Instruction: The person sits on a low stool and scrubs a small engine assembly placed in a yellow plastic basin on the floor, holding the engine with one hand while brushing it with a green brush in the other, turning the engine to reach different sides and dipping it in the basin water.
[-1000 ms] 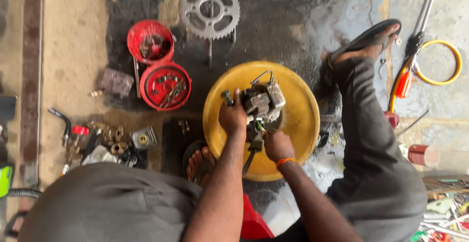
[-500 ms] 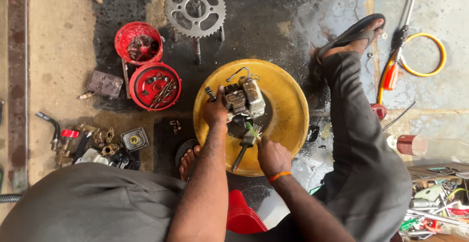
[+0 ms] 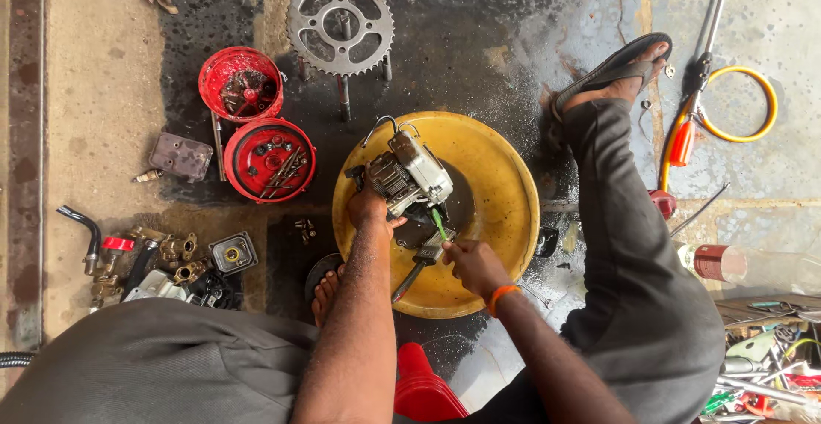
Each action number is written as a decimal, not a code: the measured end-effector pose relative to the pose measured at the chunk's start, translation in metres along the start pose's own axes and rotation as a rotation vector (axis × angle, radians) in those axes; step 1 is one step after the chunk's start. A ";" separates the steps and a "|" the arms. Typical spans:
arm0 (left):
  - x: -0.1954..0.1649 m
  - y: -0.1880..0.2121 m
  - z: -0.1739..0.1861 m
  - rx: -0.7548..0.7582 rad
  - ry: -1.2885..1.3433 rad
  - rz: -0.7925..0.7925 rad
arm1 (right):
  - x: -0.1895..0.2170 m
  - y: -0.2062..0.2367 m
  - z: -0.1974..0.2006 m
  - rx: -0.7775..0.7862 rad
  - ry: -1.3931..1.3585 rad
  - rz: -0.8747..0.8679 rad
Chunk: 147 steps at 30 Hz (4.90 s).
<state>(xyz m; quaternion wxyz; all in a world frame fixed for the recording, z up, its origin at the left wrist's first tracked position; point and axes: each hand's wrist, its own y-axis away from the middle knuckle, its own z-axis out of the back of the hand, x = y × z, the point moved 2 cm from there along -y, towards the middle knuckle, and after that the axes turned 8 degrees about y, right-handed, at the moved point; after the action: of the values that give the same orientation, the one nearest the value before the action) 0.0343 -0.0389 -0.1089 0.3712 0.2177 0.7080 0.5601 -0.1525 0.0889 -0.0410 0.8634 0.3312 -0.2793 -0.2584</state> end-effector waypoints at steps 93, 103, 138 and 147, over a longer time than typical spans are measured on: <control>0.005 0.047 -0.032 -0.229 -0.591 -0.688 | 0.037 0.029 0.013 -0.315 0.474 0.016; 0.004 0.057 -0.029 -0.241 -0.604 -0.717 | 0.037 0.028 0.006 -0.260 0.449 -0.005; 0.006 0.056 -0.031 -0.195 -0.727 -0.734 | -0.021 -0.024 -0.014 -0.015 0.154 0.023; -0.002 0.030 -0.030 -0.220 -0.820 -0.766 | -0.029 -0.025 0.018 -0.129 0.477 -0.065</control>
<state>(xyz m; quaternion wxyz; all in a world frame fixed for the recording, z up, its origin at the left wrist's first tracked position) 0.0093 -0.0510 -0.0765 0.8126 0.1052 0.4719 0.3255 -0.1917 0.0836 -0.0566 0.9156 0.3356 -0.0399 -0.2178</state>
